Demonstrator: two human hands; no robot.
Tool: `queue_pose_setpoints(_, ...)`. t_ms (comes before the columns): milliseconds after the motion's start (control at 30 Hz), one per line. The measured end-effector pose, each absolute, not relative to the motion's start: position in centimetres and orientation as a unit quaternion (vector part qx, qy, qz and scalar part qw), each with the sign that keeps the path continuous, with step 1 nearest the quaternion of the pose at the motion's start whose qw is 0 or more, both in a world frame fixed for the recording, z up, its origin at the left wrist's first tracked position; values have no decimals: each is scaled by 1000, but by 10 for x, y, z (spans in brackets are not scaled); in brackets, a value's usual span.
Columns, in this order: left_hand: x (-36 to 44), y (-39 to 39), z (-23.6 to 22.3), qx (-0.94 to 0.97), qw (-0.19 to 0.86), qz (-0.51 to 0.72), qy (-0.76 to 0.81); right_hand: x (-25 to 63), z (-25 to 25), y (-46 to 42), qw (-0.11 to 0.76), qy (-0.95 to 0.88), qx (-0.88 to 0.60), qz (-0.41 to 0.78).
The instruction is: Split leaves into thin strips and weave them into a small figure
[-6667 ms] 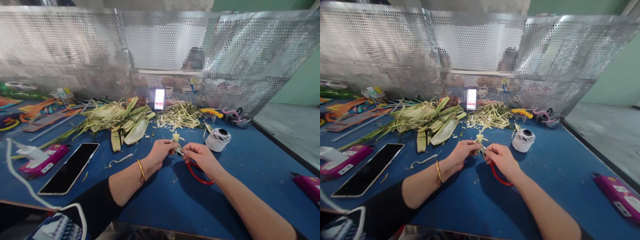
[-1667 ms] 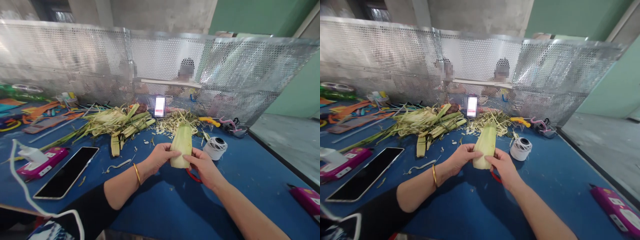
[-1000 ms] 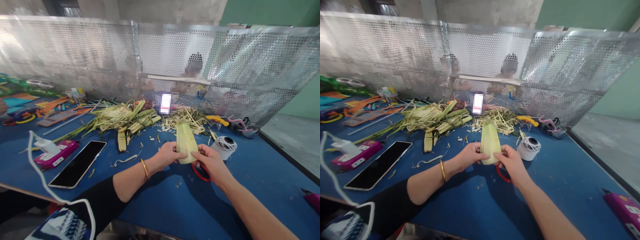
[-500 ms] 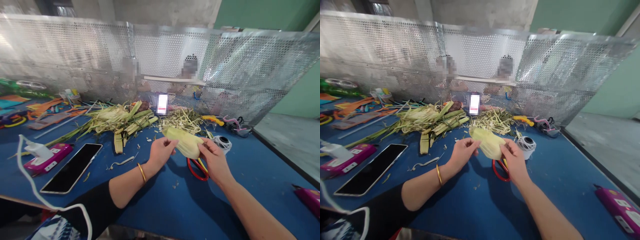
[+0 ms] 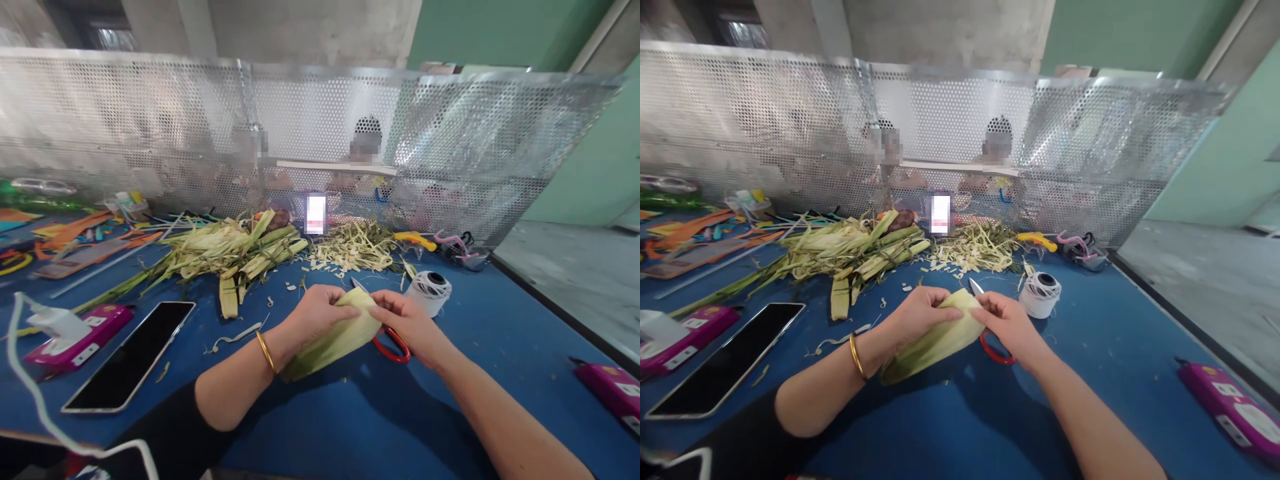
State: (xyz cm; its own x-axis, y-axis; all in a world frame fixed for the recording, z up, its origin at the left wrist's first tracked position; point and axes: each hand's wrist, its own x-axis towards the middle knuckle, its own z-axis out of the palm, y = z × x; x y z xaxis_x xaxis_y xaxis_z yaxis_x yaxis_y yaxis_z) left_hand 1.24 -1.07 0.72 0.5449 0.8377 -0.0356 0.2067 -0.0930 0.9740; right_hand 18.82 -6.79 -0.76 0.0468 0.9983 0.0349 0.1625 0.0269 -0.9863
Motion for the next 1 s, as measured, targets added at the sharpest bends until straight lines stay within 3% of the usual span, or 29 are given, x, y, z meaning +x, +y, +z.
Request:
queue_pose_setpoints(167,15,-12,2,598,673,207,383,189,-15,-65,464,-551,-582,378)
queue_pose_setpoints(267,17,-8,-8,568,687,209,402,195,-15,-64,415,-595,-603,333)
queue_pose_setpoints(333,15,-2,-12,565,666,234,427,202,-13,-63,336,-642,-644,246)
queue_pose_setpoints(433,10,8,-12,561,645,233,463,210,-10,-65,134,-685,-711,89)
queue_pose_setpoints(500,8,10,-9,555,643,233,473,210,-10,-66,23,-686,-726,46)
queue_pose_setpoints(600,9,7,-4,535,656,259,465,205,-13,-67,-31,-678,-734,32)
queue_pose_setpoints(700,11,5,-3,513,674,285,448,205,-18,-64,-9,-669,-743,33)
queue_pose_setpoints(800,9,8,-4,516,667,306,442,212,-22,-58,75,-646,-757,64)
queue_pose_setpoints(900,5,14,-4,525,640,337,448,216,-24,-55,228,-619,-740,127)
queue_pose_setpoints(1000,-1,18,0,535,619,363,446,215,-18,-57,390,-597,-637,294)
